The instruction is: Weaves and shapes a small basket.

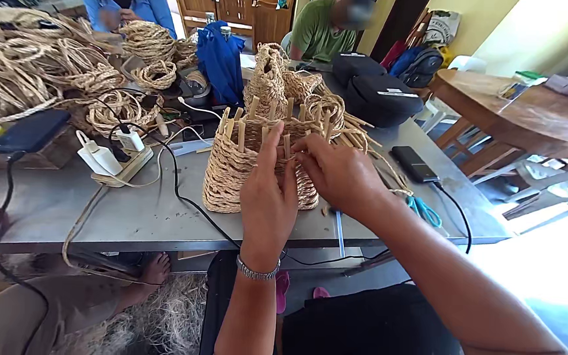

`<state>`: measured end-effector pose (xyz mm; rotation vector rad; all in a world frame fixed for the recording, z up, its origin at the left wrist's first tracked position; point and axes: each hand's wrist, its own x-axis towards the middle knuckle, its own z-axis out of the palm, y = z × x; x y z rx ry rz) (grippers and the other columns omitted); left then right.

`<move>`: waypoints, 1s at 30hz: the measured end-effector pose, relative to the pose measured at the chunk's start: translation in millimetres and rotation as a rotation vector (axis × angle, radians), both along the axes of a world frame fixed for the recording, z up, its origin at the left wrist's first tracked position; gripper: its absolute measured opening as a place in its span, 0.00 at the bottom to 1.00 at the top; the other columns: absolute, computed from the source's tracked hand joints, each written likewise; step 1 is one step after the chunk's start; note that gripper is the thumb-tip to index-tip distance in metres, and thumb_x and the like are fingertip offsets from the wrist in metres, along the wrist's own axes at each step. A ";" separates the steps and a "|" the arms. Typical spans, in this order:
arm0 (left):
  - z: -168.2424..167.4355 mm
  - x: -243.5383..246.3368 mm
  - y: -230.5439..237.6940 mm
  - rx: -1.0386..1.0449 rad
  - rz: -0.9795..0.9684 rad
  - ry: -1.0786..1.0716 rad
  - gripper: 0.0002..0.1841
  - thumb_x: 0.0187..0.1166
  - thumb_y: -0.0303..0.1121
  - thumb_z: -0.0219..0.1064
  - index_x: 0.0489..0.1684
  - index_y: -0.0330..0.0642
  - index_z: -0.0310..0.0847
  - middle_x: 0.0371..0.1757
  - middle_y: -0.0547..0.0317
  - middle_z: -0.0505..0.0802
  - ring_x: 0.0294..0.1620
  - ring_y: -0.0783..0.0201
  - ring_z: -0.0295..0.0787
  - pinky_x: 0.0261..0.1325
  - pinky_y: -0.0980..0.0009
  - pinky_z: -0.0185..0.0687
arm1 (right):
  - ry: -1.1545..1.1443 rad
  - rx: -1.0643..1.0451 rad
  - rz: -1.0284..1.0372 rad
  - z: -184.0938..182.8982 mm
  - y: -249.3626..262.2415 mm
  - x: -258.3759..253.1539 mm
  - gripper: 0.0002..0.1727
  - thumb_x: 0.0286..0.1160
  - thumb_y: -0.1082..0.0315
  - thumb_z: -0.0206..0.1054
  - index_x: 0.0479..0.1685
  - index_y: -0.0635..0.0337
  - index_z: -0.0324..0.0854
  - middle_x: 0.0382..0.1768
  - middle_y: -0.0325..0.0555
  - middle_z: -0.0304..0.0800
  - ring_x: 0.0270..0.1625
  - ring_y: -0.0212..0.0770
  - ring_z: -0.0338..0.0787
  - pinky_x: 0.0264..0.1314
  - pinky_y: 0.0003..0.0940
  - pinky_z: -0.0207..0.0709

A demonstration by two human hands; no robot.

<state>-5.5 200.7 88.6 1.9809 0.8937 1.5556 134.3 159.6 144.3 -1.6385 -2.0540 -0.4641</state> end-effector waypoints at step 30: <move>-21.6 -93.9 44.2 0.144 0.354 -0.774 0.14 0.89 0.25 0.54 0.69 0.39 0.70 0.61 0.58 0.81 0.33 0.71 0.80 0.27 0.79 0.78 | 0.022 0.185 0.226 -22.1 17.7 19.9 0.13 0.90 0.66 0.57 0.53 0.61 0.86 0.33 0.49 0.92 0.29 0.46 0.91 0.27 0.44 0.81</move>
